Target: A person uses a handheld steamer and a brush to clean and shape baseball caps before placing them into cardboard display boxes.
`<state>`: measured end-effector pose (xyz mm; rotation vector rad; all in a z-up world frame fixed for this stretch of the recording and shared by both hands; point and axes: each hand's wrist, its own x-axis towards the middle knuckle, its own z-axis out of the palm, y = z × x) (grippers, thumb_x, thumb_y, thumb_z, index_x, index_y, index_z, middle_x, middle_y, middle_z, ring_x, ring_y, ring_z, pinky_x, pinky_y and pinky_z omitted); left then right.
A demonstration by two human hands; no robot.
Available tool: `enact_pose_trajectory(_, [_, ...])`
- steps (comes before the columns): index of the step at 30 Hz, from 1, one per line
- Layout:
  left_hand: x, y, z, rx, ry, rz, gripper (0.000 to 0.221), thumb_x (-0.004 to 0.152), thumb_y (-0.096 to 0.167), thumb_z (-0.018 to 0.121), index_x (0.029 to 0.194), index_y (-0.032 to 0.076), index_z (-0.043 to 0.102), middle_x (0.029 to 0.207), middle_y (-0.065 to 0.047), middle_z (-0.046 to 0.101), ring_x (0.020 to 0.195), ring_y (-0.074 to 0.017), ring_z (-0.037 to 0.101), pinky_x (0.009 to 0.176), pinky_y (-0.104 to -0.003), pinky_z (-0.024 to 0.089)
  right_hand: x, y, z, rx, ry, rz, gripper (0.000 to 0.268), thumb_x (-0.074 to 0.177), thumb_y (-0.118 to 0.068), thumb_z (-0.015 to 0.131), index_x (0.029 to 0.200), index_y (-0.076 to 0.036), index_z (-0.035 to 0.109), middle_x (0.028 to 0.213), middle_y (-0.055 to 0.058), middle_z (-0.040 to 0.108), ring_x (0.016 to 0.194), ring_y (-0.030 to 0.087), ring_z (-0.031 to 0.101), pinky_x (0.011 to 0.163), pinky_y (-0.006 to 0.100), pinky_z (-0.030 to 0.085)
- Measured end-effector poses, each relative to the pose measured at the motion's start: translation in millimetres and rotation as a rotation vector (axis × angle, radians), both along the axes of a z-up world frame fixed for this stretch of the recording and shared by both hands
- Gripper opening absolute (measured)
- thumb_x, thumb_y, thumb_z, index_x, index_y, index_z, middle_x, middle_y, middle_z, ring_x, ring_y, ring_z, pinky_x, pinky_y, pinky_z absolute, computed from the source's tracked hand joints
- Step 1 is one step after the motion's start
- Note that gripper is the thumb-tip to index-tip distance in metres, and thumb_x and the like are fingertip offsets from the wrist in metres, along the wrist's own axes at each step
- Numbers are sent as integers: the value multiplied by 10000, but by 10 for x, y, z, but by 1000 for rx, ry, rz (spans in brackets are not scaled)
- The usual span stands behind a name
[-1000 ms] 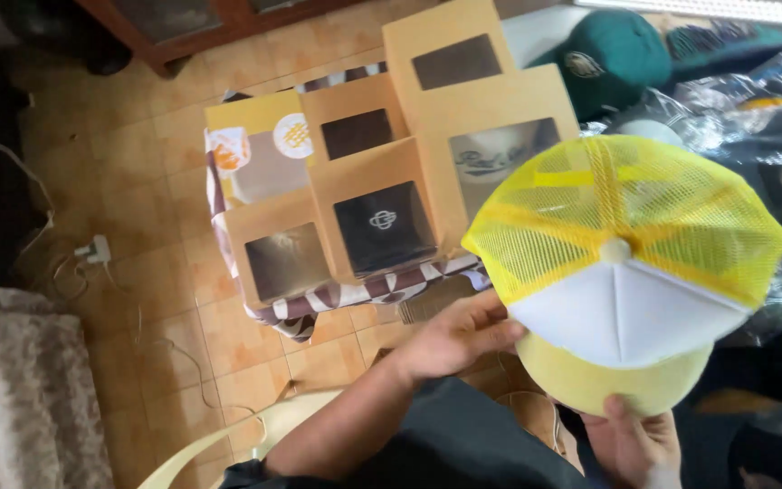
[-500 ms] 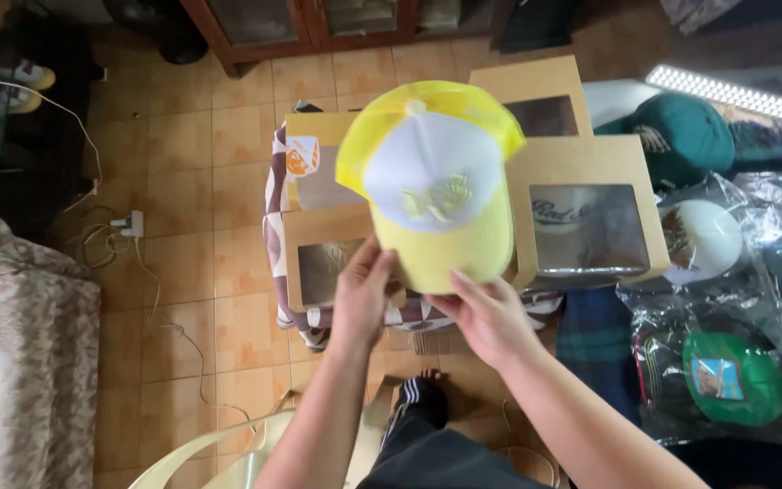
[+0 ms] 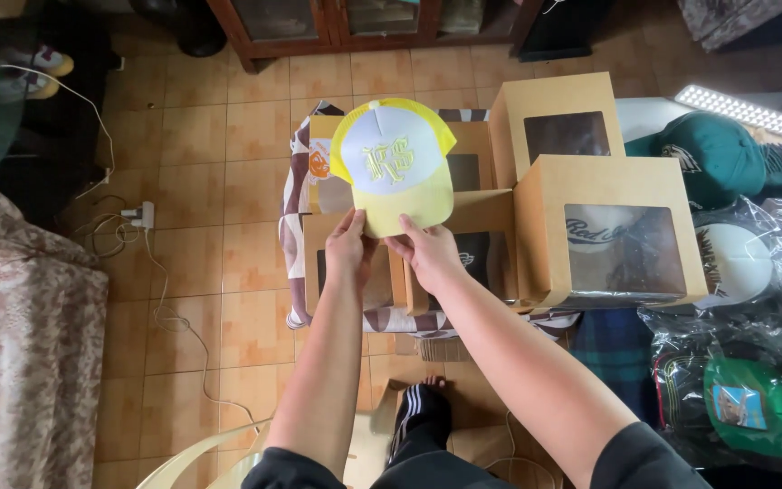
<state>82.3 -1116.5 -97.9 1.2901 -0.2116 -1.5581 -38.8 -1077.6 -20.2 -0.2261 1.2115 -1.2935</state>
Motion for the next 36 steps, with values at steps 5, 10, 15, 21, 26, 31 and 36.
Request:
enact_pose_trajectory(5, [8,-13,-51,-7,21,-4,405,1023,192,650,1405,64,606,1212,-196,711,1074,-302,716,929,-456,599,-10,-12,-9,17,-9,10,606,966,-95,719,1436,122,404,1328,214,531,1102,391,688,943,470,642])
enact_pose_trajectory(10, [14,11,-42,-9,20,-8,391,1025,189,648,1396,69,616,1215,-204,712,1070,-302,716,929,-473,597,-10,6,11,40,-8,19,606,961,-101,726,1432,116,413,1311,204,535,1069,377,698,930,450,654])
enact_pose_trajectory(15, [19,72,83,28,-25,-42,437,1011,209,667,1419,71,597,1207,-200,709,1034,-292,722,909,-436,614,-42,28,-61,42,-9,27,598,966,-99,717,1427,127,411,1297,219,537,1052,364,700,926,451,658])
enact_pose_trajectory(21, [-34,42,104,33,-147,-100,447,986,267,705,1395,101,629,1225,-176,709,1054,-284,710,898,-424,607,-86,0,-45,11,-11,26,608,969,-100,710,1435,134,395,1313,222,529,1076,369,684,944,469,650])
enact_pose_trajectory(26, [77,162,396,19,-229,-213,426,978,320,706,1364,146,657,1172,-149,739,988,-286,734,885,-423,617,-259,44,165,2,29,12,554,978,-104,689,1422,104,431,1294,231,549,1060,364,686,946,508,639])
enact_pose_trajectory(31, [343,-73,-139,-197,-588,-258,593,901,155,635,1461,1,513,1275,-230,672,1140,-359,675,991,-471,553,-488,191,-23,40,74,-45,551,993,-107,665,1428,110,405,1279,234,545,1068,384,688,950,538,636])
enact_pose_trajectory(36, [792,-928,-1004,-185,-1324,-218,730,878,459,778,1497,191,499,1335,-197,547,1155,-457,648,936,-560,584,-612,130,-61,68,81,-105,541,968,-98,685,1388,117,422,1239,202,553,1016,359,684,935,552,623])
